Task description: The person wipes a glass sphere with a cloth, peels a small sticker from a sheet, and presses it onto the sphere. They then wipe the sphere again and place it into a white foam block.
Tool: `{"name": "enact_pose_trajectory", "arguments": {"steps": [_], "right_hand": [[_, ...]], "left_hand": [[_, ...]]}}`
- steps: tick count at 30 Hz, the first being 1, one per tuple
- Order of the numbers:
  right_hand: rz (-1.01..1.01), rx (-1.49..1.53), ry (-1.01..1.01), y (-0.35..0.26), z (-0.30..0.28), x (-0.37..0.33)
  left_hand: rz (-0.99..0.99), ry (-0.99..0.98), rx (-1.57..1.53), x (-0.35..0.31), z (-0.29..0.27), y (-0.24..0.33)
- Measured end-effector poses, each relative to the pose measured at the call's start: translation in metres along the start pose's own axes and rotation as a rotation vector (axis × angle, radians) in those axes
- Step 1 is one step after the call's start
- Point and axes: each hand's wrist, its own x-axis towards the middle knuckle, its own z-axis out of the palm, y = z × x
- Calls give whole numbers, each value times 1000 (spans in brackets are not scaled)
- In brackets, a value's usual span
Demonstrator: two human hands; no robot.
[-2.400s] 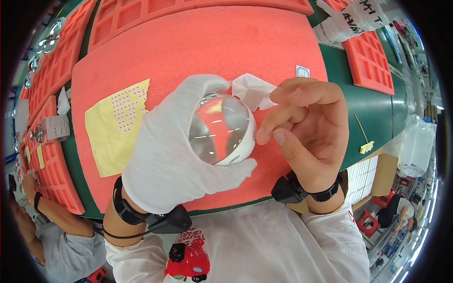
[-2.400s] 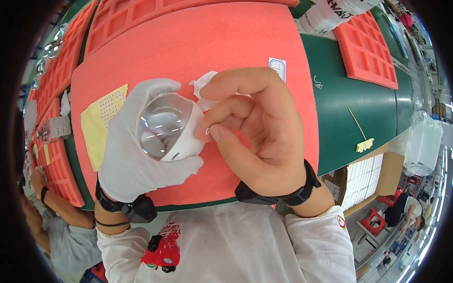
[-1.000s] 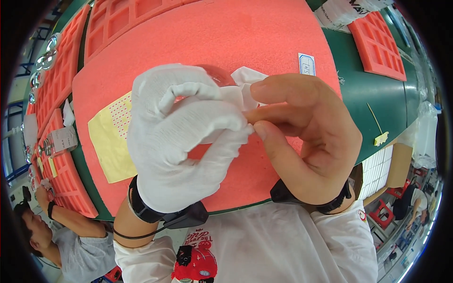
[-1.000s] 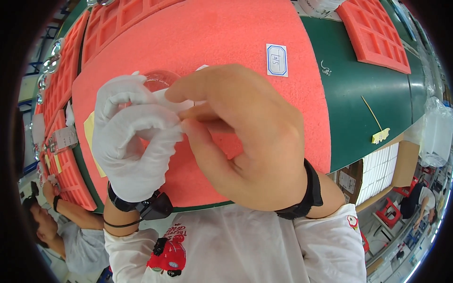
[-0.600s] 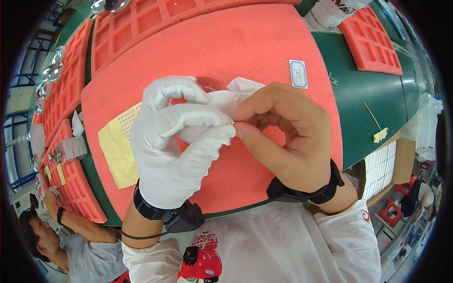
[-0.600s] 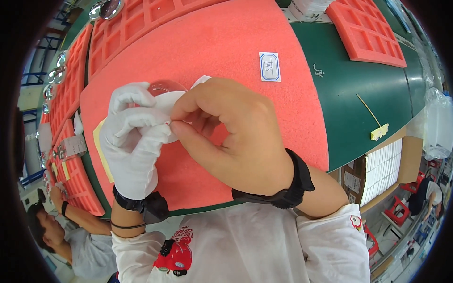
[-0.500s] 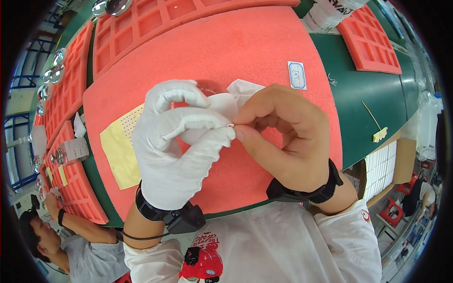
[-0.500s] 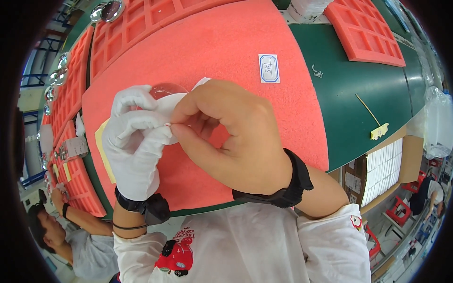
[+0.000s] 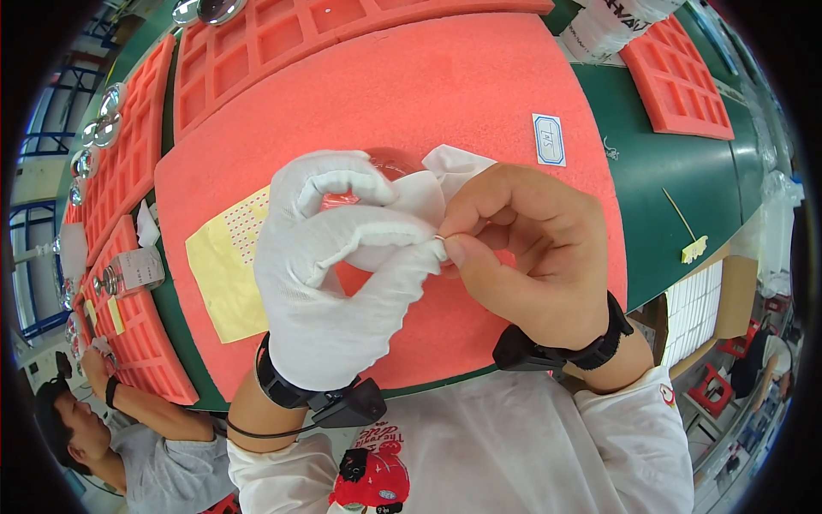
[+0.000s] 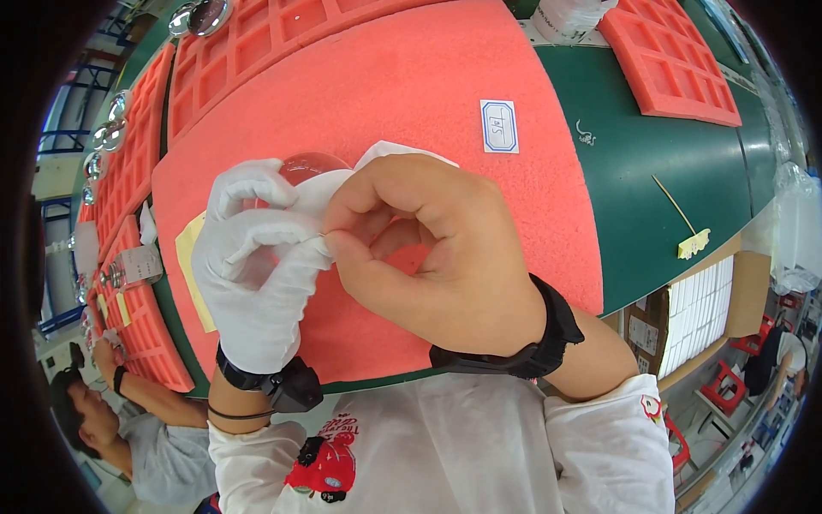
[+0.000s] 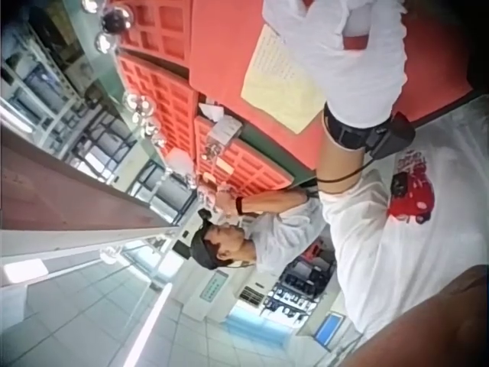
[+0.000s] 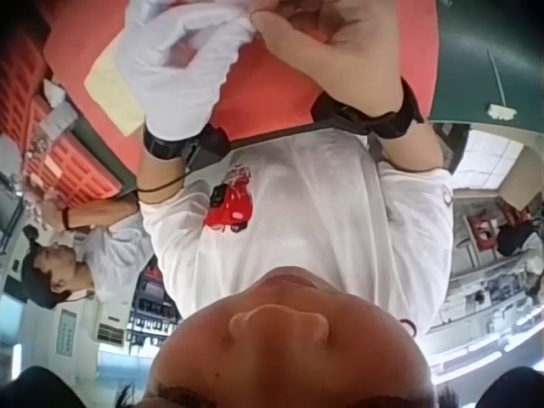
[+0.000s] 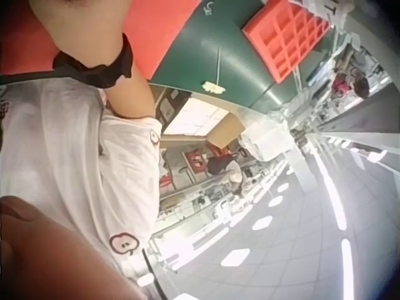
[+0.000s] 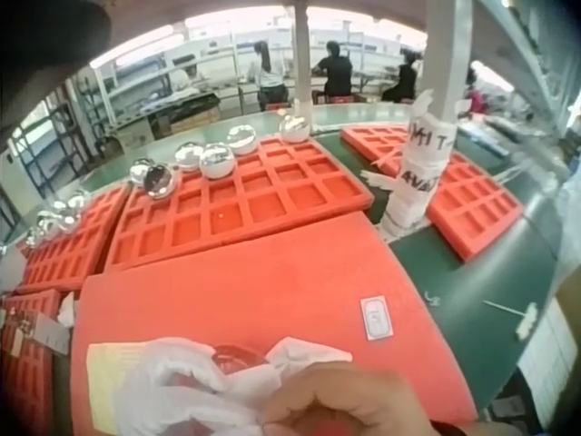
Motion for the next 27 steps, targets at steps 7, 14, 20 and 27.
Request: {"name": "enact_pose_trajectory", "arguments": {"steps": [7,14,20,27], "right_hand": [[175,73,10,-1,-3,1],[250,186,-1,1,-4,2],[204,28,-74,1,-10,-5],[71,-280,-80,-1,-7,-6]], "left_hand": [[127,-36,265,6,-1,8],[-106,-165,211,7,-5,-2],[-213,-175,-69,-5,9,-7],[-87,-130,69,-8,13,-7]]}}
